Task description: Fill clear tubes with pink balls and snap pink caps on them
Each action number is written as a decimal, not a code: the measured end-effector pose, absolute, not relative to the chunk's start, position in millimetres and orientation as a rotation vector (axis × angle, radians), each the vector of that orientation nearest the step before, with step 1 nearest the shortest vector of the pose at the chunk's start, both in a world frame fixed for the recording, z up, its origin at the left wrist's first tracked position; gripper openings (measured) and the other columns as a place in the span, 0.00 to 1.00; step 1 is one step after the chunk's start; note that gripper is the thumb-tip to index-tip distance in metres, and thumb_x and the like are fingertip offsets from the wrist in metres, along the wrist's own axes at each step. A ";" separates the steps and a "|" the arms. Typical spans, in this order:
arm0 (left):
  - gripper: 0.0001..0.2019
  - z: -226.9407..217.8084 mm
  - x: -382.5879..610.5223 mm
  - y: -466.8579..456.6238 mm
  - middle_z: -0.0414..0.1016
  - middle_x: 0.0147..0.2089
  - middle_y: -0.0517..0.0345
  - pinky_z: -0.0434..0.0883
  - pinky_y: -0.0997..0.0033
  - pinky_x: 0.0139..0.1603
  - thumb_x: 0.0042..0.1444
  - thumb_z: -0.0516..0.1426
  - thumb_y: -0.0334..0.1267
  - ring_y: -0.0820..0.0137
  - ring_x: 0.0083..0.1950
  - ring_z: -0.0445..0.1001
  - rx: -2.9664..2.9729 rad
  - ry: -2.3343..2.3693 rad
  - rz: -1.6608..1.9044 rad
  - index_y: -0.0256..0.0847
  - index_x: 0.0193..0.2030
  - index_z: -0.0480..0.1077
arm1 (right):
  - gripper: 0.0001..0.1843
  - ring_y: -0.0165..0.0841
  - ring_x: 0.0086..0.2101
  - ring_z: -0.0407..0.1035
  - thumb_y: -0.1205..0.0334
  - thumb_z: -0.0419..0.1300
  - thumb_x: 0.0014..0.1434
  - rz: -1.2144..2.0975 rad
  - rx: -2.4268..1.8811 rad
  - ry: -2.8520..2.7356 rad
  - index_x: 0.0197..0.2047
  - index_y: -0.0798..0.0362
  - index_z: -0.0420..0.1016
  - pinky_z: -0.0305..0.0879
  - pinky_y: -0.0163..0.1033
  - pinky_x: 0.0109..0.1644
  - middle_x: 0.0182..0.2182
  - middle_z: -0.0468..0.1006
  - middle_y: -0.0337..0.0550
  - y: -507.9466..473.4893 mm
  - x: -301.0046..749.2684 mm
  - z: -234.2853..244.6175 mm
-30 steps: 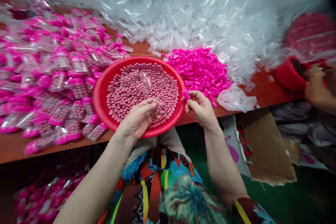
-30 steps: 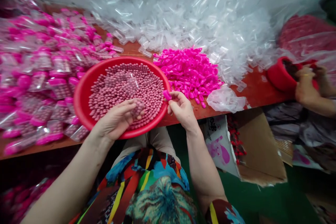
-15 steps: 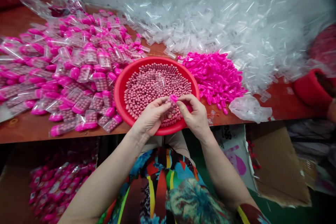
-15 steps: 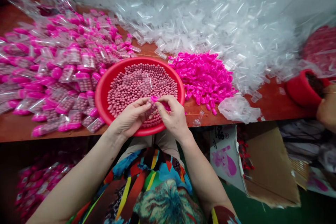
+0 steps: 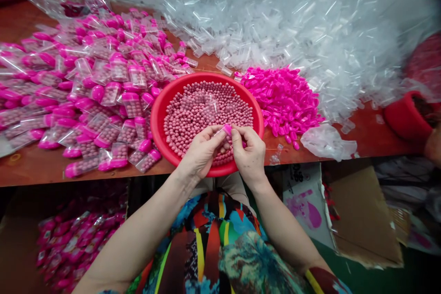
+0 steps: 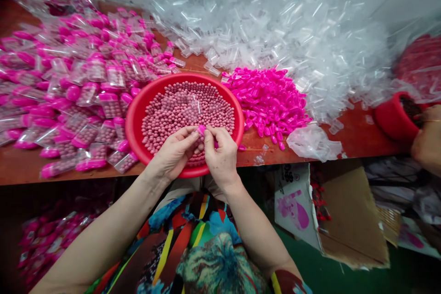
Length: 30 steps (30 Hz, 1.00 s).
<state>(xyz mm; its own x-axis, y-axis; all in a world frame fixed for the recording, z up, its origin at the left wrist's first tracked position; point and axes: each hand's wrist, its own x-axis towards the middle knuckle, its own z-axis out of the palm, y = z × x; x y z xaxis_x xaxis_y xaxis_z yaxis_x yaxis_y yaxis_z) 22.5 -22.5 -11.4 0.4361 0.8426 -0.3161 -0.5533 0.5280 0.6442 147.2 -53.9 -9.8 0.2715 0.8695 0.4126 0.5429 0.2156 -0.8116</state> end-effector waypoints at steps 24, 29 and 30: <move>0.13 -4.7 17.2 -27.1 0.73 0.30 0.60 0.63 0.79 0.27 0.53 0.68 0.40 0.79 0.27 0.68 0.592 0.678 0.896 0.36 0.41 0.75 | 0.27 0.34 0.34 0.73 0.44 0.45 0.71 0.516 -1.296 -1.598 0.41 0.52 0.79 0.71 0.42 0.40 0.31 0.78 0.45 -44.4 170.3 3.4; 0.13 -1.6 17.6 -28.7 0.71 0.27 0.59 0.58 0.77 0.24 0.53 0.67 0.42 0.80 0.22 0.63 0.692 0.641 0.735 0.35 0.39 0.77 | 0.47 0.32 0.32 0.74 0.30 0.26 0.65 1.028 -1.288 -1.280 0.51 0.51 0.77 0.73 0.39 0.37 0.32 0.79 0.44 -20.5 164.7 6.8; 0.13 -1.3 18.0 -28.8 0.71 0.26 0.59 0.56 0.77 0.23 0.52 0.67 0.42 0.80 0.21 0.61 0.697 0.648 0.739 0.35 0.38 0.77 | 0.48 0.33 0.32 0.75 0.30 0.25 0.65 1.086 -1.295 -1.263 0.53 0.52 0.75 0.74 0.39 0.37 0.32 0.80 0.45 -17.9 160.6 5.9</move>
<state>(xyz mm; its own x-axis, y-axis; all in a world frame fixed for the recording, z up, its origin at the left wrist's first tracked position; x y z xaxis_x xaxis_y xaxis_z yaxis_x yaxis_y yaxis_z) 18.0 -28.8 -1.3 0.5730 0.7722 -0.2744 -0.3729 0.5438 0.7518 160.6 -17.9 5.9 0.0570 0.9977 0.0354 0.1140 0.0287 -0.9931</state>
